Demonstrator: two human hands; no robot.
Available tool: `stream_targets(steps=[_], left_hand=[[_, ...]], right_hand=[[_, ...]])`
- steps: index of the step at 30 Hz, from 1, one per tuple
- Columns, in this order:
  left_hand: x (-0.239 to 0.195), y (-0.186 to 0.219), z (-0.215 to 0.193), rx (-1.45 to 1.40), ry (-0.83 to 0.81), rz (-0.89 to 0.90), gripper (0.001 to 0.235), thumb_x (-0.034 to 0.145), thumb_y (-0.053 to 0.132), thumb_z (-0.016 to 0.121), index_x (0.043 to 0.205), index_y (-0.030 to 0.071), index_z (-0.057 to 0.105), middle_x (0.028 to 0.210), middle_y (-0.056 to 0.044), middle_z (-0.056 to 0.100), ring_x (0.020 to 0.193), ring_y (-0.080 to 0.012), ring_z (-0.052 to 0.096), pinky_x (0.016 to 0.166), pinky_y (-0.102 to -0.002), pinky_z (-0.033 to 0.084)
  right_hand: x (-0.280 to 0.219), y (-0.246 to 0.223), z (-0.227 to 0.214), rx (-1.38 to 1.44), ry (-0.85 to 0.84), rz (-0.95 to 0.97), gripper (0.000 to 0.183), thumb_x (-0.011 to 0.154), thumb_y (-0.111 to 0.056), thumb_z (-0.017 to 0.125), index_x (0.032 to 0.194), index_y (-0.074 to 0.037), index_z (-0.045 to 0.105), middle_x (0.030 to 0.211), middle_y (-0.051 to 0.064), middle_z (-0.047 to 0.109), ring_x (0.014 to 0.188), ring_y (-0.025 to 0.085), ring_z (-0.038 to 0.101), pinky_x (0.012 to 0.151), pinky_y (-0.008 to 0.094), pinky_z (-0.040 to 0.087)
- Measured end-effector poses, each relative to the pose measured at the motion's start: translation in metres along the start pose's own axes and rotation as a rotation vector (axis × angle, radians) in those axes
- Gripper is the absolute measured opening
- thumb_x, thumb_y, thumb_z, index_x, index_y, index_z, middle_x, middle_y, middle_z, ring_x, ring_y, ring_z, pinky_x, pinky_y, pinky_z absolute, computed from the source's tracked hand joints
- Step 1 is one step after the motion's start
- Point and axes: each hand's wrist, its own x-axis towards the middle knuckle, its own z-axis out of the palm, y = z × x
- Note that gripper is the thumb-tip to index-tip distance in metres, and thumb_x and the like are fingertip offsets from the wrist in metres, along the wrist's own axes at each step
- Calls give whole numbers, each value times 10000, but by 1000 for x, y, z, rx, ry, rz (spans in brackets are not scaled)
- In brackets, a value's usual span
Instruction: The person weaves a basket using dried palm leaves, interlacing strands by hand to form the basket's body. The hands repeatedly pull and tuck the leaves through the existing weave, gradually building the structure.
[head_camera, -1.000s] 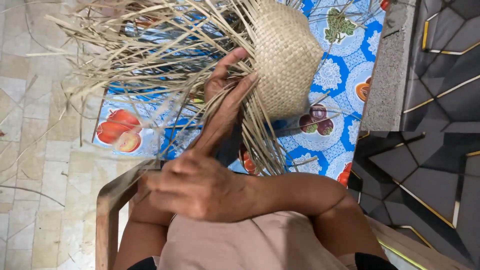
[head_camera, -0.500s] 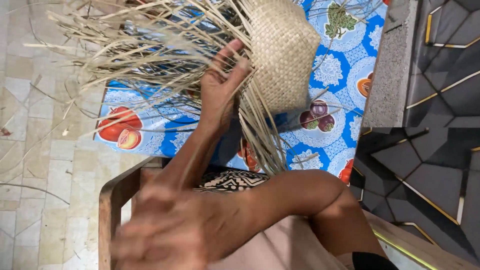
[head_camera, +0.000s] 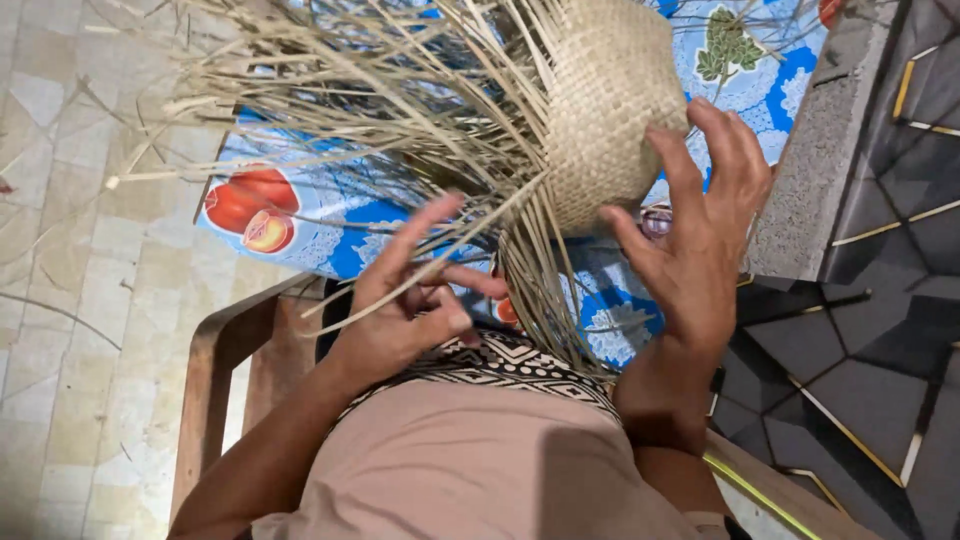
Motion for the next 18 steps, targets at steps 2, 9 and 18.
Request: stream_targets(steps=[2, 9, 18], left_hand=[[-6, -2, 6, -170, 88, 337, 716, 984, 142, 683, 1542, 43, 245, 1016, -321, 717, 747, -330, 760, 598, -381, 684], [-17, 13, -20, -582, 584, -52, 488, 963, 384, 635, 1383, 140, 590, 922, -40, 756, 514, -68, 584, 485, -214, 427], [13, 18, 6, 652, 345, 325, 174, 981, 137, 663, 1115, 47, 728, 1137, -90, 763, 1014, -156, 721, 881, -288, 587]], right_hand=[[-10, 7, 9, -44, -6, 20, 650, 1083, -595, 598, 1559, -169, 475, 1653, 127, 257, 1555, 418, 243, 1257, 691, 281], [-18, 8, 31, -259, 107, -34, 633, 1102, -666, 603, 1519, -190, 589, 1651, 142, 240, 1553, 409, 254, 1242, 672, 314], [0, -12, 38, -121, 126, -205, 344, 1093, -193, 837, 1383, -88, 686, 1497, 177, 427, 1333, 398, 465, 1068, 569, 438]])
